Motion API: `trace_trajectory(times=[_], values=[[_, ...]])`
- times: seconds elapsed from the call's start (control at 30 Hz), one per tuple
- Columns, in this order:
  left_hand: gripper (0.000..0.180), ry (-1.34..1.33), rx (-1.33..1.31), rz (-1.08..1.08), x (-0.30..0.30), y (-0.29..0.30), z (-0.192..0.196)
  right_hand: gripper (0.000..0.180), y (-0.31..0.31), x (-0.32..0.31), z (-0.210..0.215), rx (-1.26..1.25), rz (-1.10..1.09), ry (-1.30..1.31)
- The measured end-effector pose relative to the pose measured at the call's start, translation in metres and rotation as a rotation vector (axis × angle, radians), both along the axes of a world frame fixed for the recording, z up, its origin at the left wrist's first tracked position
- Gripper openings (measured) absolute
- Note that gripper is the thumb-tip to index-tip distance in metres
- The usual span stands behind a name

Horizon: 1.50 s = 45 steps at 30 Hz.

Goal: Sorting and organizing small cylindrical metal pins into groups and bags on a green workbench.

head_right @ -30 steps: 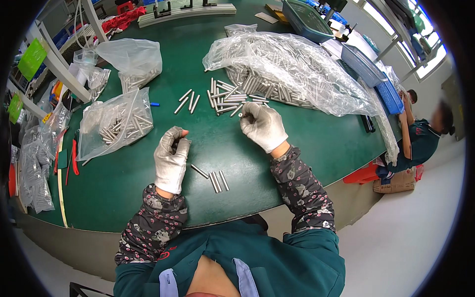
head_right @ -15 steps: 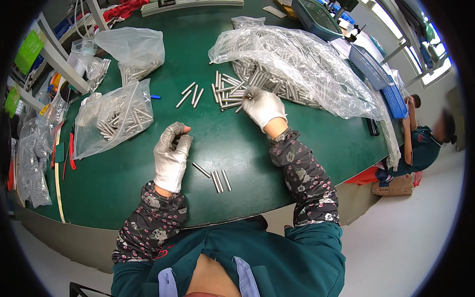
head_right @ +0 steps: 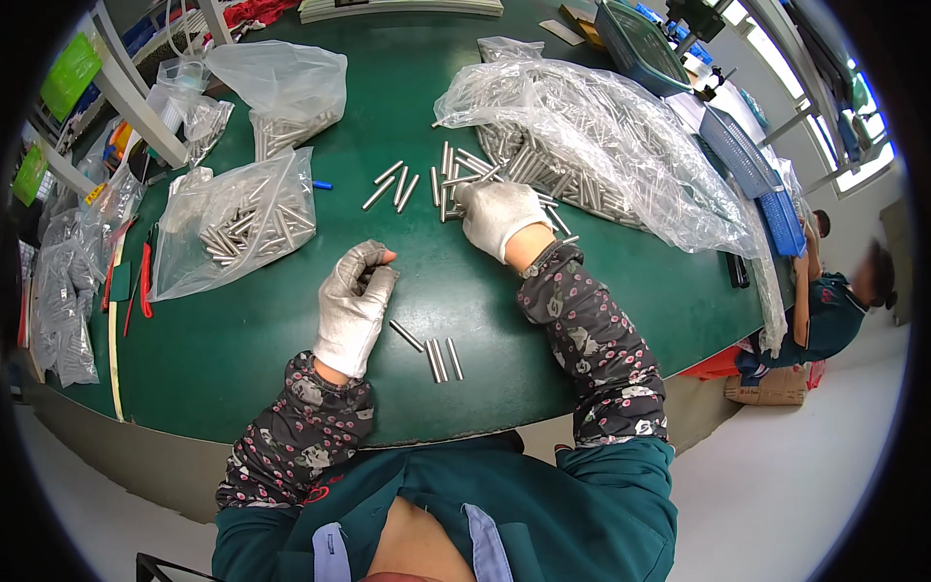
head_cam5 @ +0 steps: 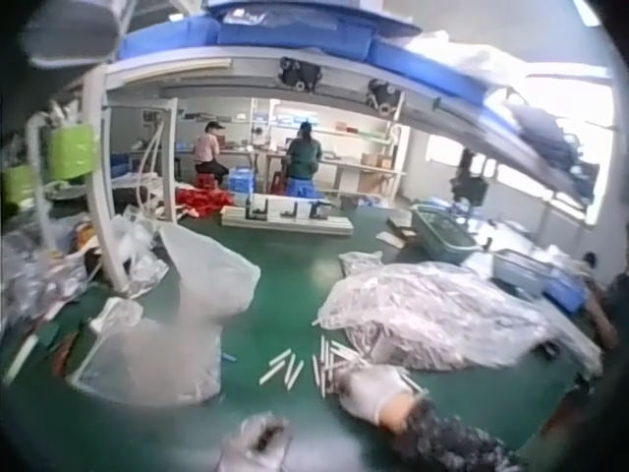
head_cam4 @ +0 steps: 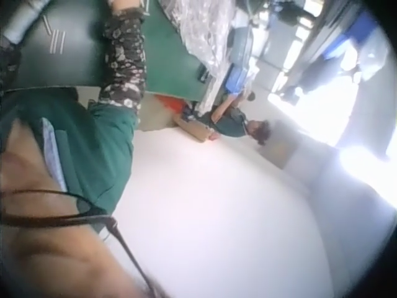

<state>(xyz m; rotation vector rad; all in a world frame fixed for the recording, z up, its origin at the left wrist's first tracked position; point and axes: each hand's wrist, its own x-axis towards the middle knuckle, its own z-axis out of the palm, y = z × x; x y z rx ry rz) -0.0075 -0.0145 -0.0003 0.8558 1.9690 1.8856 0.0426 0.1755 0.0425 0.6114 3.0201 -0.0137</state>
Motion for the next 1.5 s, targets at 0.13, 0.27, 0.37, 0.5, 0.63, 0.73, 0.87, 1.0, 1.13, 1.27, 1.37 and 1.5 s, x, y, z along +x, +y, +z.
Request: trace_trajectory(times=[0.13, 0.27, 0.37, 0.5, 0.63, 0.73, 0.87, 1.0, 1.13, 1.27, 1.37, 1.5], values=[[0.022, 0.049, 0.049, 0.013, -0.002, -0.001, 0.001, 0.014, -0.001, 0.014, -0.003, -0.04, 0.183, 0.363], [0.028, -0.698, 0.121, -0.354, -0.01, -0.003, 0.004, 0.011, -0.044, 0.035, 0.013, 0.166, 0.593, 0.582], [0.035, -0.939, 0.198, -0.621, -0.01, -0.004, 0.009, 0.016, -0.064, 0.046, 0.006, 0.399, 0.735, 0.53], [0.027, -0.95, 0.386, -0.639, -0.015, -0.003, -0.004, 0.022, -0.065, 0.048, 0.006, 0.411, 0.687, 0.53], [0.026, -0.898, 0.441, -0.567, -0.009, 0.0, -0.002, 0.03, -0.062, 0.05, 0.005, 0.368, 0.653, 0.504], [0.025, -0.839, 0.396, -0.477, -0.009, 0.001, 0.001, 0.032, -0.061, 0.051, 0.008, 0.341, 0.658, 0.478], [0.021, -0.548, 0.338, -0.37, -0.006, 0.0, 0.011, 0.027, -0.06, 0.052, 0.008, 0.102, 0.646, 0.506], [0.017, -0.398, 0.203, -0.321, -0.005, 0.0, 0.011, 0.024, -0.061, 0.05, 0.006, -0.214, 0.566, 0.57], [0.014, -0.566, 0.267, -0.265, -0.005, 0.006, -0.005, 0.021, -0.074, 0.042, -0.006, -0.317, 0.439, 0.654], [0.013, -0.913, 0.354, -0.261, -0.012, 0.005, -0.001, 0.016, -0.075, 0.035, -0.018, -0.493, 0.333, 0.782], [0.008, -1.0, 0.499, -0.317, -0.016, 0.002, 0.002, 0.014, -0.071, 0.034, -0.014, -0.53, 0.068, 0.864], [0.015, -1.014, 0.652, -0.388, -0.022, -0.001, -0.011, 0.026, -0.067, 0.031, -0.009, -0.562, -0.048, 0.27]])
